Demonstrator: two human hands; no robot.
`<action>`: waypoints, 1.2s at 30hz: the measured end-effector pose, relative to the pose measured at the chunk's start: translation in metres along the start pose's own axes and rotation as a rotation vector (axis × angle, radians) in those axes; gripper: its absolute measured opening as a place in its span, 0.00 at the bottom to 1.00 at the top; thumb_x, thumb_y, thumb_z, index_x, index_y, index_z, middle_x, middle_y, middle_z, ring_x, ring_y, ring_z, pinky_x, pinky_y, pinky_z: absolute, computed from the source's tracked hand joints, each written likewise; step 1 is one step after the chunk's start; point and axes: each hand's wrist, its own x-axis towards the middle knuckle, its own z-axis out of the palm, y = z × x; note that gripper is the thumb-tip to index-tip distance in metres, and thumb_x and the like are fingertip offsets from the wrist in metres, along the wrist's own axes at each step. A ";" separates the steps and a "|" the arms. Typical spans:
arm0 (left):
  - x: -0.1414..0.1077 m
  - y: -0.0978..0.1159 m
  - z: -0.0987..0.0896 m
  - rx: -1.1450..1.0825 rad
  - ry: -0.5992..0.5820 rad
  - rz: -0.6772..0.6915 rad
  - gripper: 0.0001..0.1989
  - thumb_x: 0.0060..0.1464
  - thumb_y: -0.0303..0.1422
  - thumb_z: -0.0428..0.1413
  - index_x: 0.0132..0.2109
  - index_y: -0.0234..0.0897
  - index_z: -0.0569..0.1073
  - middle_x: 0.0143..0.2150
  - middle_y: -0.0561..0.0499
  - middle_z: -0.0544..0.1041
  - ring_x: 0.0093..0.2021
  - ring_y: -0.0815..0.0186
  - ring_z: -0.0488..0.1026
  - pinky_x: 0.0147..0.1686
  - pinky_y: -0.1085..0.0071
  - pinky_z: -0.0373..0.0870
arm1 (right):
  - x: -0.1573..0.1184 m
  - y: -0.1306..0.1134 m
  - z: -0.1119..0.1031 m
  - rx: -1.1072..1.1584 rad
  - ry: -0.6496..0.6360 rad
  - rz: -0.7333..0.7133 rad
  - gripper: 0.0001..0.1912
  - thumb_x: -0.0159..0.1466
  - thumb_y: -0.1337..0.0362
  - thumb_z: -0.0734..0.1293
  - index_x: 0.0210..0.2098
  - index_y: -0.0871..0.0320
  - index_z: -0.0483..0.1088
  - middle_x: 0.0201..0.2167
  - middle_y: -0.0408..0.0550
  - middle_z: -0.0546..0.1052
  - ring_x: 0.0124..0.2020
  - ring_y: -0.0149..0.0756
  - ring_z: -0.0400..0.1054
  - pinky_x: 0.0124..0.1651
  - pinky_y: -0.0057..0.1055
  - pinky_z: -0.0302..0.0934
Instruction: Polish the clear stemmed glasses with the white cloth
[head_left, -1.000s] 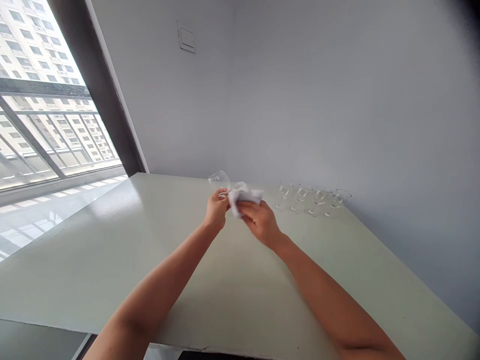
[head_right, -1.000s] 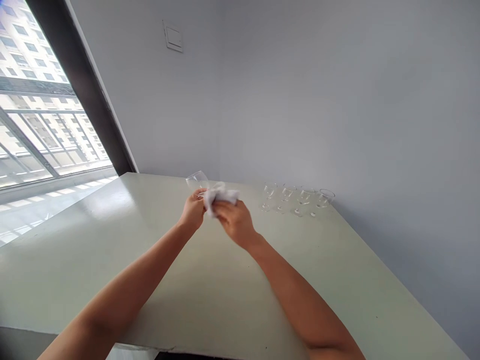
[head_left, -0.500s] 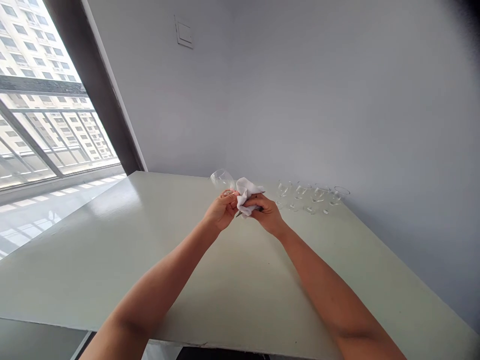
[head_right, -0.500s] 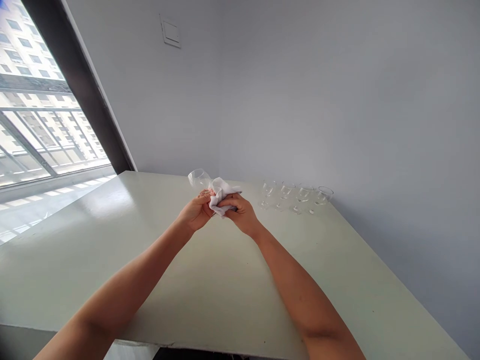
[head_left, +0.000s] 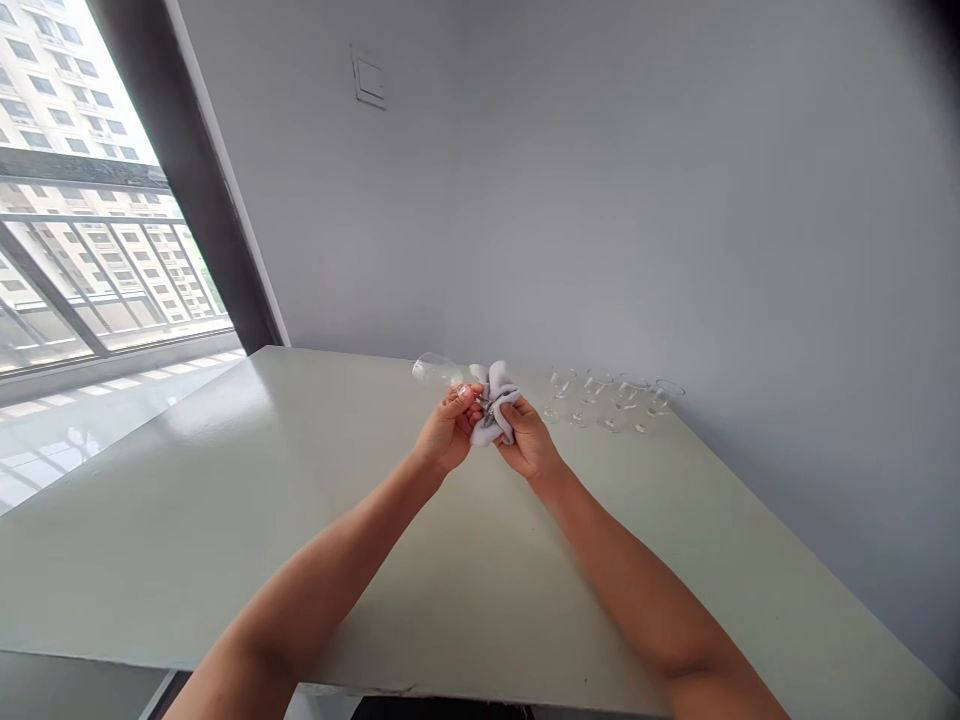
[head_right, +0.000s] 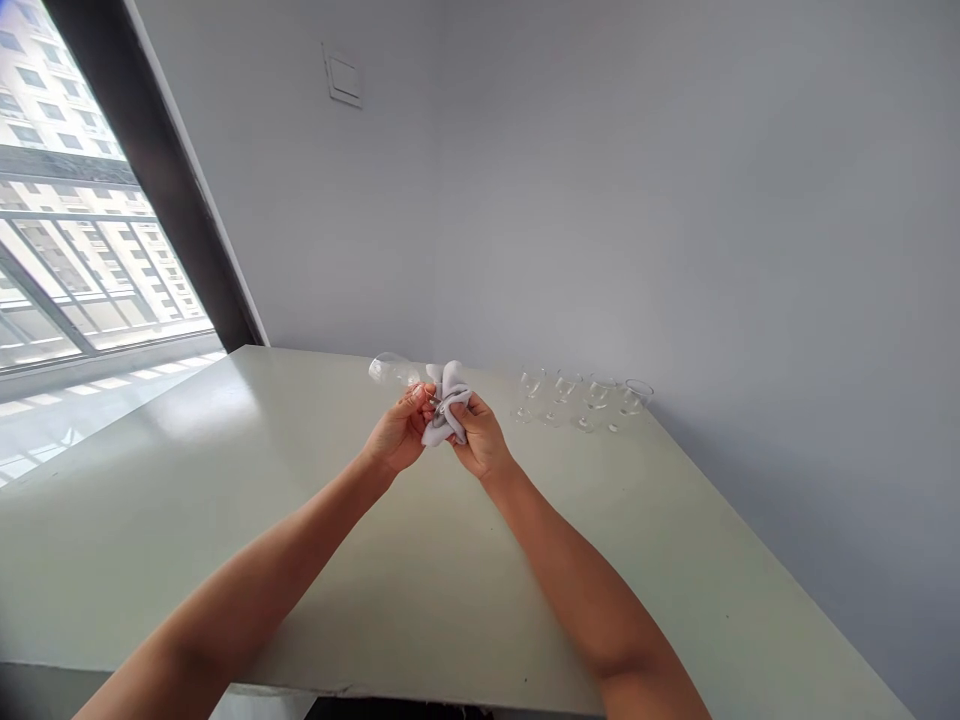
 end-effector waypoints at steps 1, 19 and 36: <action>0.000 0.000 -0.001 0.008 -0.002 0.014 0.10 0.43 0.34 0.61 0.33 0.35 0.69 0.23 0.57 0.66 0.21 0.77 0.62 0.24 0.78 0.62 | -0.001 0.004 0.003 0.057 0.012 0.015 0.16 0.49 0.57 0.71 0.35 0.54 0.68 0.28 0.43 0.72 0.27 0.29 0.65 0.24 0.23 0.58; -0.017 -0.028 -0.006 0.925 -0.007 0.359 0.09 0.47 0.34 0.55 0.36 0.40 0.64 0.34 0.52 0.76 0.34 0.67 0.73 0.33 0.72 0.66 | -0.041 0.014 0.000 0.306 0.451 0.320 0.07 0.61 0.61 0.60 0.30 0.57 0.64 0.22 0.42 0.70 0.20 0.26 0.63 0.16 0.21 0.56; 0.018 -0.031 -0.047 1.090 0.297 0.291 0.13 0.44 0.39 0.56 0.37 0.39 0.67 0.31 0.53 0.75 0.31 0.67 0.71 0.34 0.71 0.65 | -0.074 -0.020 -0.033 -1.506 0.029 0.024 0.16 0.58 0.51 0.62 0.40 0.50 0.72 0.48 0.47 0.68 0.32 0.32 0.66 0.37 0.31 0.58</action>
